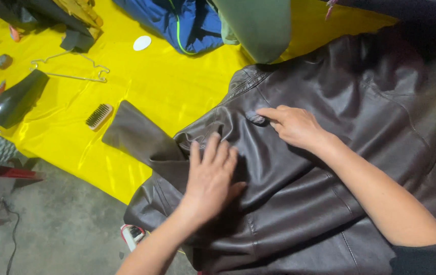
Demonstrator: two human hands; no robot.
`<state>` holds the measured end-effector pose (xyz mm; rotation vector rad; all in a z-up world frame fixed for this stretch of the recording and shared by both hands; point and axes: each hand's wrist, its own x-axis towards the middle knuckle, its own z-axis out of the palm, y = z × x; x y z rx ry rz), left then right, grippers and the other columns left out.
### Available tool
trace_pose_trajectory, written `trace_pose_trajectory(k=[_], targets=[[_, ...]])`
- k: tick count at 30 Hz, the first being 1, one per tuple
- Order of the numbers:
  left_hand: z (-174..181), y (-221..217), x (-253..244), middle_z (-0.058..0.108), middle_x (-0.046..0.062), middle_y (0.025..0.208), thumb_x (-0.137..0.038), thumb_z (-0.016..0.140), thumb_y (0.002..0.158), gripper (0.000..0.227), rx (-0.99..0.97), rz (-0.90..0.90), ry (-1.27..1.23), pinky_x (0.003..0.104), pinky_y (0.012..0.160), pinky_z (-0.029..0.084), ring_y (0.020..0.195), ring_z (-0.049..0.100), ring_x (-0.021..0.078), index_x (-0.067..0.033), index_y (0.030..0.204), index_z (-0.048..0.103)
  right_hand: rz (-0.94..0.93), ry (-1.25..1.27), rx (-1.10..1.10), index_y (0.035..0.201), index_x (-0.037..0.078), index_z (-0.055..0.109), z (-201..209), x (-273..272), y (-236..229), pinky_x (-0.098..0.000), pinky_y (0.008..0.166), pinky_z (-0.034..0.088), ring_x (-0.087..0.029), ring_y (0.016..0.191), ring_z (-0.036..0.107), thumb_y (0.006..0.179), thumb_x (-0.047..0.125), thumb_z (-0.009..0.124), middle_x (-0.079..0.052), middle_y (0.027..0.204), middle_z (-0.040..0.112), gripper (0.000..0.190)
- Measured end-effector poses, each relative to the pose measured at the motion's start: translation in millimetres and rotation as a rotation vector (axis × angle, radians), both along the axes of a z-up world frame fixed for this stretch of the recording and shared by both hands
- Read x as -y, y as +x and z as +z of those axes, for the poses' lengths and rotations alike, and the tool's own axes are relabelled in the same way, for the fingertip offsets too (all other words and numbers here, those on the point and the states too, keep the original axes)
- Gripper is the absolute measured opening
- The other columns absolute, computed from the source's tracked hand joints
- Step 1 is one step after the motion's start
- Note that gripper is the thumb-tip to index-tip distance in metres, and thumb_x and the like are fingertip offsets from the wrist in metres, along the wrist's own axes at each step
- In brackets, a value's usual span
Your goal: The person scrubs a black leather jacket with a small brush on a yellow-covered table, then uses a small blade to scrape the collar area, and finally scrubs the sleeve. The jacket is repositioned several times during the process.
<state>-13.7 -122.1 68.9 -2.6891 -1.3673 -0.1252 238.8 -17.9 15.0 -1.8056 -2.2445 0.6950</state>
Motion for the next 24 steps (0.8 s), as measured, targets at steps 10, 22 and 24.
trace_pose_trajectory(k=[10, 22, 24], targets=[[-6, -17, -5, 0.032, 0.028, 0.160, -0.084, 0.063, 0.081, 0.118, -0.229, 0.212, -0.394, 0.072, 0.113, 0.018, 0.155, 0.013, 0.0438, 0.0054, 0.152, 0.036, 0.340, -0.356, -0.353, 0.124, 0.021, 0.079, 28, 72, 2, -0.0479, 0.106, 0.052, -0.033, 0.125, 0.067, 0.090, 0.012, 0.068, -0.010, 0.125, 0.078, 0.038], [-30, -58, 10, 0.032, 0.027, 0.153, -0.067, 0.075, 0.079, 0.099, 0.133, 0.298, -0.207, 0.059, 0.122, 0.018, 0.150, 0.020, 0.0490, -0.0054, 0.150, 0.045, 0.284, -0.466, -0.139, 0.118, 0.035, 0.082, 35, 70, 9, -0.0400, 0.111, 0.051, -0.021, 0.127, 0.068, 0.089, 0.022, 0.068, 0.006, 0.125, 0.081, 0.035], [-28, -53, 7, 0.030, 0.029, 0.154, -0.068, 0.077, 0.077, 0.104, 0.107, 0.316, -0.253, 0.058, 0.123, 0.017, 0.150, 0.021, 0.0488, -0.0047, 0.151, 0.042, 0.242, -0.354, -0.302, 0.123, 0.025, 0.079, 35, 53, -6, -0.0456, 0.111, 0.049, -0.030, 0.129, 0.065, 0.090, 0.018, 0.067, -0.004, 0.128, 0.077, 0.035]])
